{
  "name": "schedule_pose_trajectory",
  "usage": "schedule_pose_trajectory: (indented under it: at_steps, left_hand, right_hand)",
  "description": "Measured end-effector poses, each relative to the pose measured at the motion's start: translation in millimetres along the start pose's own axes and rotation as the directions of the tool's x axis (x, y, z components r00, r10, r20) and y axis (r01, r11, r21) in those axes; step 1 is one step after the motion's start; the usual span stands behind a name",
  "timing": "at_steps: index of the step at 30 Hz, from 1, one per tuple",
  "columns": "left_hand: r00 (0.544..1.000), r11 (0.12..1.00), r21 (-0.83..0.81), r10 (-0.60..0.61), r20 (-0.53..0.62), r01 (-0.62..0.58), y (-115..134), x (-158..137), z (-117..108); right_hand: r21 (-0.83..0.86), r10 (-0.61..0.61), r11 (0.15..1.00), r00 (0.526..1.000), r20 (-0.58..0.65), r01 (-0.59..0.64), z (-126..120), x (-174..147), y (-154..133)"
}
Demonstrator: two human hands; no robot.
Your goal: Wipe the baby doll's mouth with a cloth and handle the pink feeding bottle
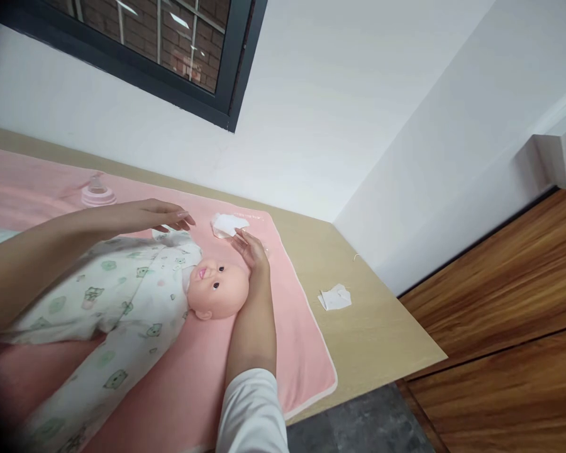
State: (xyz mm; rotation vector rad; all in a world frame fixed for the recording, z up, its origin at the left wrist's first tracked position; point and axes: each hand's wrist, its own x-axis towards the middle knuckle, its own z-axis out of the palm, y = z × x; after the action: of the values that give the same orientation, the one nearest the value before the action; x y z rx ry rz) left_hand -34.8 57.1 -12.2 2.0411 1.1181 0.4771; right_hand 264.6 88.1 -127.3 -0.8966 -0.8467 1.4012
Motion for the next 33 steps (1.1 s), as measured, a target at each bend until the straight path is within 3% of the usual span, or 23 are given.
schedule_pose_trajectory:
  at_steps: [3, 7, 12, 16, 21, 24, 27, 31, 33]
  left_hand:
    - [1.0, 0.994, -0.107, -0.005, -0.01, 0.004, -11.3, -8.2, -10.4]
    - [0.993, 0.996, -0.059, 0.053, -0.107, -0.06, -12.8, -19.5, -17.0]
    - [0.987, 0.994, 0.038, 0.104, -0.124, -0.1, -6.9, -26.1, -20.3]
    - [0.974, 0.987, 0.062, 0.157, -0.161, -0.148, -1.5, -29.5, -18.7]
    - [0.924, 0.955, 0.095, 0.298, -0.24, -0.283, -0.3, -35.8, -19.3]
    - [0.914, 0.932, 0.136, 0.358, -0.19, -0.336, -0.7, -41.1, -24.9]
    - [0.928, 0.929, 0.158, 0.354, -0.117, -0.334, 5.0, -48.5, -31.2]
    - [0.983, 0.977, 0.113, 0.178, 0.053, -0.183, 24.5, -63.6, -33.3]
    - [0.987, 0.993, 0.054, 0.1, 0.123, -0.107, 33.9, -70.5, -31.8]
  right_hand:
    - [-0.026, -0.088, 0.996, 0.996, 0.007, 0.088, 9.8, -8.2, -15.0]
    - [-0.234, -0.105, 0.966, 0.994, 0.028, 0.108, 26.2, -19.2, -44.0]
    - [-0.534, -0.245, 0.811, 0.968, 0.06, 0.239, 48.9, -35.0, -80.2]
    - [-0.691, -0.289, 0.634, 0.935, 0.204, 0.347, 79.6, -55.1, -97.1]
    - [-0.694, -0.224, 0.544, 0.879, 0.421, 0.471, 136.6, -93.2, -101.7]
    - [-0.686, -0.129, 0.534, 0.849, 0.512, 0.494, 162.6, -116.5, -102.4]
    - [-0.675, -0.075, 0.527, 0.819, 0.568, 0.517, 172.5, -131.9, -104.4]
    - [-0.61, -0.134, 0.485, 0.743, 0.656, 0.627, 168.1, -137.4, -107.9]
    - [-0.582, -0.159, 0.455, 0.705, 0.692, 0.674, 164.0, -136.4, -109.2]
